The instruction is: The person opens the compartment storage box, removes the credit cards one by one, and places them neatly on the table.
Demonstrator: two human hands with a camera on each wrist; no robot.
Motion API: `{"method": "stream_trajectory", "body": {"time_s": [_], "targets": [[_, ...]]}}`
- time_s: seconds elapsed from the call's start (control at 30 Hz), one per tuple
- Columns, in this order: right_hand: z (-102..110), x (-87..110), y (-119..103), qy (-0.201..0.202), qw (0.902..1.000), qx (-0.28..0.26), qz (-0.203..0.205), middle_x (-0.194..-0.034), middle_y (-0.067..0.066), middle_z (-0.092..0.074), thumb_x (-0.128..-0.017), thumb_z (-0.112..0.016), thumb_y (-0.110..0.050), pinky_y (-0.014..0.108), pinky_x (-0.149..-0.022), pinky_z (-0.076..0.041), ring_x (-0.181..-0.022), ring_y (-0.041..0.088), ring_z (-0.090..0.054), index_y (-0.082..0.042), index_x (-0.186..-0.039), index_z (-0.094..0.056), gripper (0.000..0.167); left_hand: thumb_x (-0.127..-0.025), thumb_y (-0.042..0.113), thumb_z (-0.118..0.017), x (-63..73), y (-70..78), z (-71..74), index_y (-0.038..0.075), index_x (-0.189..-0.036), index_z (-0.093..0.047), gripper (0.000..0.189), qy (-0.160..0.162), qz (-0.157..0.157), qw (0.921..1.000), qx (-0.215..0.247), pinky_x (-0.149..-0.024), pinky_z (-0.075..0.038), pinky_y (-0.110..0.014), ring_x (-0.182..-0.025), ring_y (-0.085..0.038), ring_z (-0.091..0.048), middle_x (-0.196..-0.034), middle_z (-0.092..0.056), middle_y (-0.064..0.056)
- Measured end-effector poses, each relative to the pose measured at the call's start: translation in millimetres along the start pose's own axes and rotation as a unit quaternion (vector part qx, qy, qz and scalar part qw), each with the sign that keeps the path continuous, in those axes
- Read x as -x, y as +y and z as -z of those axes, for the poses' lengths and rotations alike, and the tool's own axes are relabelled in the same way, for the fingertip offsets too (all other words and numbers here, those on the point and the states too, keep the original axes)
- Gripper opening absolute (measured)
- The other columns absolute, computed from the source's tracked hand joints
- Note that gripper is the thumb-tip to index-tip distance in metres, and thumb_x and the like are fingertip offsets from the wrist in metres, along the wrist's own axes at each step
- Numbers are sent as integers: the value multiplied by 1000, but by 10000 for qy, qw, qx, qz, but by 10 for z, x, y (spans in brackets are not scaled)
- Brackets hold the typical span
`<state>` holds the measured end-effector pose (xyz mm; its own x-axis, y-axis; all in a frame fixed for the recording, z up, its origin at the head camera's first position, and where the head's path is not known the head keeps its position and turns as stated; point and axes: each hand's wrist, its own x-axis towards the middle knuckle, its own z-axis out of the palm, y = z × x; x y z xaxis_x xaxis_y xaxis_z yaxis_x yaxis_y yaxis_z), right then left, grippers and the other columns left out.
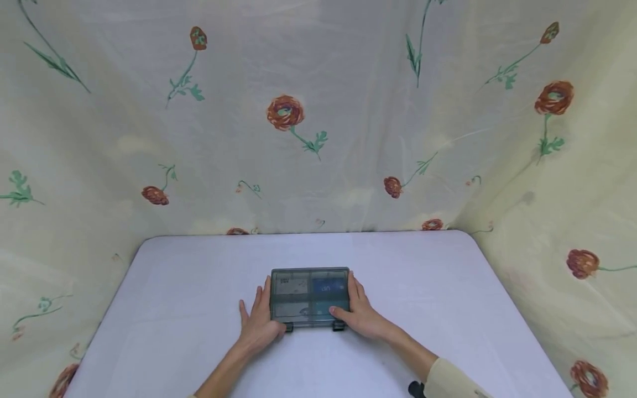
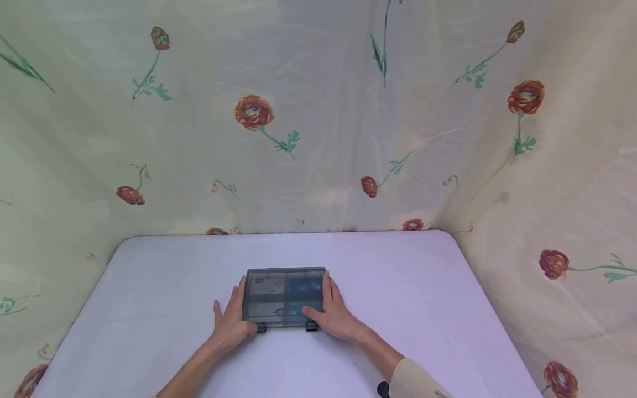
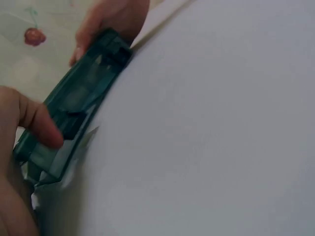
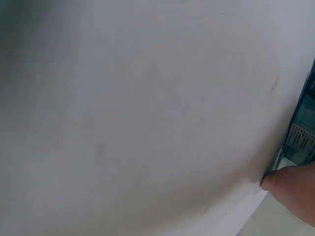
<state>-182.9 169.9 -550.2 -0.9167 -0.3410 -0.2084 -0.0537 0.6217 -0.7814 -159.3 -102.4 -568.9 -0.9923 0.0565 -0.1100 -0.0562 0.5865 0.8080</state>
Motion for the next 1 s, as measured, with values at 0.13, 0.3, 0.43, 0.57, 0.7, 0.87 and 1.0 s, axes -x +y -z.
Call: {"method": "stream_trajectory", "body": {"time_s": [0.13,0.3,0.43,0.57,0.7,0.87,1.0], "targets": [[35,17,0,48,10000,-43,-45,-165,25,9,-99,-60,-37,63,-118,-12,-153,42,3,-9,-160,14,100,-58,12,-65,43,5,-35,14,-163,-3,122,93,-366,9992,-107,-113,18,-61,-155,-37,-5,-166,-19,-19],[34,20,6,9,10000,-47,-8,-166,24,8,-100,-60,-38,63,-118,-13,-153,41,2,-8,-160,14,100,-66,16,-64,50,17,14,15,-163,2,118,-235,-237,9992,231,-114,20,-56,-156,-32,1,-168,-11,-17],[30,16,25,-35,10000,-14,-27,-166,23,8,-100,-60,-39,62,-118,-13,-154,39,2,-10,-160,15,100,-67,19,-69,61,-1,63,14,-163,5,121,-451,-357,9982,165,-112,20,-58,-155,-35,-3,-168,-10,-19],[36,5,35,-81,9999,62,15,-166,22,8,-99,-60,-41,62,-118,-14,-154,39,2,-11,-160,16,101,-67,26,-77,38,-66,90,11,-162,7,127,-561,-581,9966,-144,-111,19,-61,-154,-36,-14,-168,-12,-16],[56,9,36,-169,9998,120,55,-166,23,7,-96,-64,-45,64,-116,-17,-153,41,-2,-9,-160,15,108,-70,31,-81,3,-122,117,11,-162,9,130,-720,-659,9950,-214,-111,19,-62,-153,-35,-16,-168,-10,-11],[94,46,54,-366,9993,-1,66,-166,24,9,-86,-75,-46,63,-117,-16,-153,42,0,-5,-159,17,124,-74,36,-83,-20,-142,151,11,-162,9,129,-921,-654,9935,-143,-110,20,-62,-154,-34,-13,-169,-8,-10],[140,51,89,-571,9981,-44,226,-166,21,11,-78,-83,-43,63,-117,-16,-153,39,1,-8,-158,19,135,-78,37,-82,-15,-144,191,7,-161,8,127,-1015,-768,9919,-48,-109,21,-63,-153,-38,-13,-168,-6,-15]]}}
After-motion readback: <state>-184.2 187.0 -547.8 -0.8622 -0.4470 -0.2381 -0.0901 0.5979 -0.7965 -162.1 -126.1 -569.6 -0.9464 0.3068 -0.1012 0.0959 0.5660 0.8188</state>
